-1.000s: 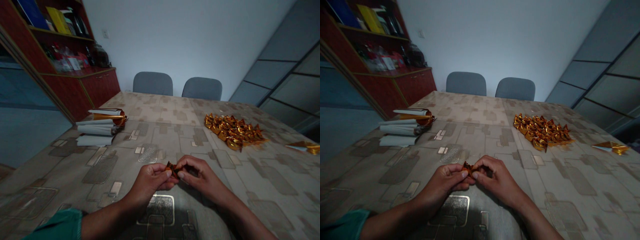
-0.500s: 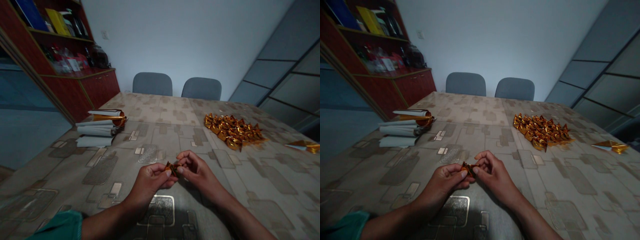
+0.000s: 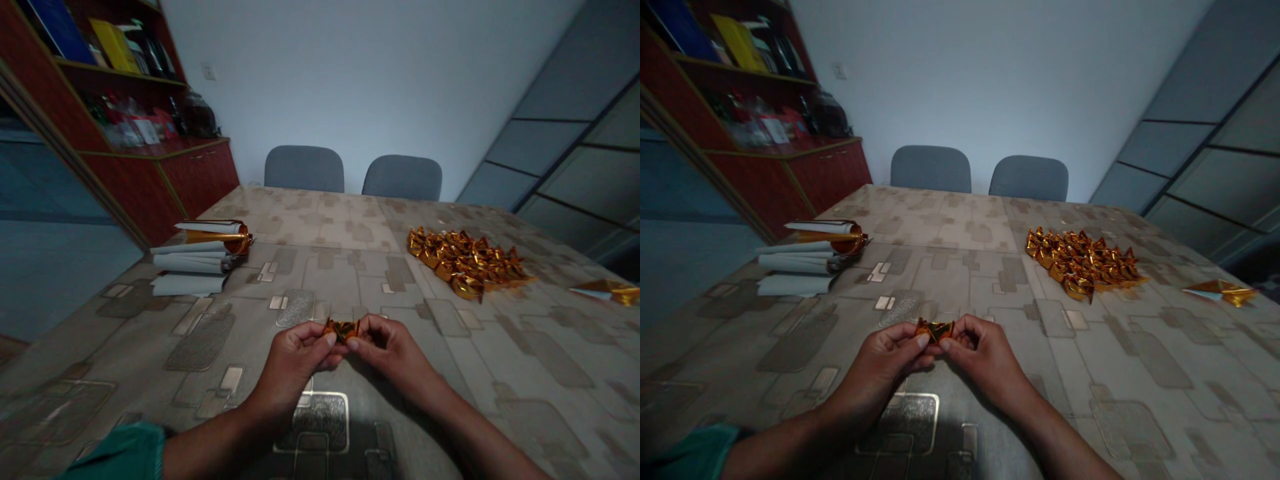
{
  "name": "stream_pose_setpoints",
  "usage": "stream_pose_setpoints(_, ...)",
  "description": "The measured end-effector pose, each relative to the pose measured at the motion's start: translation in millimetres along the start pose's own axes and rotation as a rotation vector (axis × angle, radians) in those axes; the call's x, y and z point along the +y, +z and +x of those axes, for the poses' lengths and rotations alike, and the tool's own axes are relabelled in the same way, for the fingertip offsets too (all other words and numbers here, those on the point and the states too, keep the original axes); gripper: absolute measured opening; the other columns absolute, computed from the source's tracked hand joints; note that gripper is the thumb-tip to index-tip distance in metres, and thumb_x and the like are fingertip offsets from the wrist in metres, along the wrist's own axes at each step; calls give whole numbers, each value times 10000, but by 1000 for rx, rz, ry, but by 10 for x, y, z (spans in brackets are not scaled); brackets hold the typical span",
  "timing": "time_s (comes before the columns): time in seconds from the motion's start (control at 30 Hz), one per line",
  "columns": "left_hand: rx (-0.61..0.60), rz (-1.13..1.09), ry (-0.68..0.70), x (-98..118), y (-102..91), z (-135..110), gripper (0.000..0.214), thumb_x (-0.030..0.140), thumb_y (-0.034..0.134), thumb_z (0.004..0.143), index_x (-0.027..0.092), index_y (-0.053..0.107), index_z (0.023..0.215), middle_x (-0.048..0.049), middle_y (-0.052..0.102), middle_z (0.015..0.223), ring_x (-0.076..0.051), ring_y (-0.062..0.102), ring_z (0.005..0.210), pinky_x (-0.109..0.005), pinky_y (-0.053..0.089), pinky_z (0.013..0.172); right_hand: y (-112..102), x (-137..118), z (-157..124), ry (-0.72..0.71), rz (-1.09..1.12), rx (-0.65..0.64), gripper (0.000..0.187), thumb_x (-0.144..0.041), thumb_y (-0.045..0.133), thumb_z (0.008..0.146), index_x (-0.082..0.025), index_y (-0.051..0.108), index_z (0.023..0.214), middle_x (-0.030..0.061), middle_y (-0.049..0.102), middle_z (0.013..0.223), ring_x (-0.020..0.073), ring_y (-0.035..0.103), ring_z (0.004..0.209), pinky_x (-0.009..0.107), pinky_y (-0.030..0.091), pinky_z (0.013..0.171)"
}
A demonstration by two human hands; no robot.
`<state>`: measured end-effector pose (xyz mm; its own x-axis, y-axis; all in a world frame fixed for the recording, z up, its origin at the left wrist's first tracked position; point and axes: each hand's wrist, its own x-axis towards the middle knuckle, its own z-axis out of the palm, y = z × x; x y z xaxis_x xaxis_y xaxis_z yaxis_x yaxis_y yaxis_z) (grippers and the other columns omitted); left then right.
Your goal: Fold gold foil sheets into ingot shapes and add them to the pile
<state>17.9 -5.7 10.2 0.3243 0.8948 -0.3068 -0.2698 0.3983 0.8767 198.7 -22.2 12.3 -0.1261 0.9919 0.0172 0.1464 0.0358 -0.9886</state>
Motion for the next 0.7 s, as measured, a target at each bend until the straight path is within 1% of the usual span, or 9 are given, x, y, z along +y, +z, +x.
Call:
stream_pose_setpoints(0.13,-5,-3,-15,2,6,-5,386,421,893,670,114,743,852,-78,786,852,-175,749,802,-226,587,707,8,-11,0,-18,26,-10,373,-511,711,835,-212,540,694,-45,475,630,121,406,573,266,324,534)
stream_pose_setpoints(0.23,0,-23,-21,5,6,-6,394,424,899,659,119,737,848,-68,784,843,-164,747,790,-214,583,695,-4,-28,-3,-18,38,-41,361,-530,706,835,-209,566,746,-37,501,652,127,425,592,270,331,549)
stream_pose_setpoints(0.43,-20,-10,-18,9,1,10,365,408,882,691,119,743,865,-72,789,858,-166,751,805,-197,566,670,-13,-29,-8,-60,42,-13,335,-484,681,869,-209,551,729,-39,474,655,131,410,604,278,330,571)
stream_pose_setpoints(0.5,-30,9,2,11,-1,12,340,401,871,706,123,748,858,-62,784,833,-157,743,775,-195,559,655,-20,-35,-15,-51,45,-24,308,-478,698,861,-201,592,774,-38,486,664,130,413,604,275,321,565)
stream_pose_setpoints(0.6,-58,45,41,19,-3,11,296,386,856,726,128,751,826,-51,772,778,-151,729,734,-202,554,637,-30,-61,-31,-42,53,-23,269,-448,730,843,-202,638,900,-22,550,714,141,464,630,276,345,574)
stream_pose_setpoints(0.7,-80,78,69,40,3,8,283,384,841,739,126,759,822,-64,775,789,-166,728,747,-214,555,641,-36,-102,-51,-112,-31,5,158,-353,696,884,-215,641,935,-3,597,766,159,512,674,288,398,612)
